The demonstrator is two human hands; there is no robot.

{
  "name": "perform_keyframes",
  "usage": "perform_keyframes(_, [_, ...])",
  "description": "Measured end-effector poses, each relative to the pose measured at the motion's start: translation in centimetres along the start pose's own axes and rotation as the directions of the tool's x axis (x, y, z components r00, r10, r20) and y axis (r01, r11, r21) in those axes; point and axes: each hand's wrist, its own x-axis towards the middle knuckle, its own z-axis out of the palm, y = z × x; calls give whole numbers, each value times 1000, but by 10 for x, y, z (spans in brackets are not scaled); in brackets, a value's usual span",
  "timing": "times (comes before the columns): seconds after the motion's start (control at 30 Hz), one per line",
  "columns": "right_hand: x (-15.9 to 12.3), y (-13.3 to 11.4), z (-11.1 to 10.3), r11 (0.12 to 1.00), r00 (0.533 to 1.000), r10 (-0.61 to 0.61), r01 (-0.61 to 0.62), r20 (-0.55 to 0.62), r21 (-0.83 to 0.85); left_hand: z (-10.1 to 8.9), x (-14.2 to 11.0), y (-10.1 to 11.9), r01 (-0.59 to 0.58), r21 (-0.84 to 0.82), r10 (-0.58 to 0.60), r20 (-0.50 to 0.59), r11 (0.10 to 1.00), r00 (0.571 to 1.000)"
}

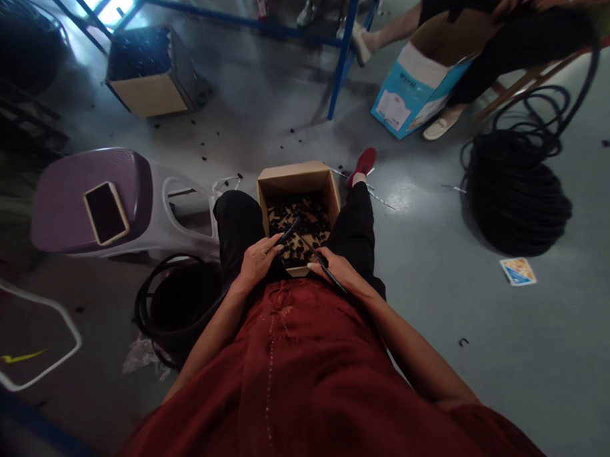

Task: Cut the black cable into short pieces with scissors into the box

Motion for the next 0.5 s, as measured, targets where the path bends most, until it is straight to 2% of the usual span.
perform_keyframes(0.27, [1,-2,-5,999,998,-21,23,57,-29,0,-1,0,-30,-9,30,2,1000,1000])
perform_keyframes(0.5, [1,-1,-8,999,994,-33,37,100,-34,-3,-1,1,-73,48,70,55,996,996])
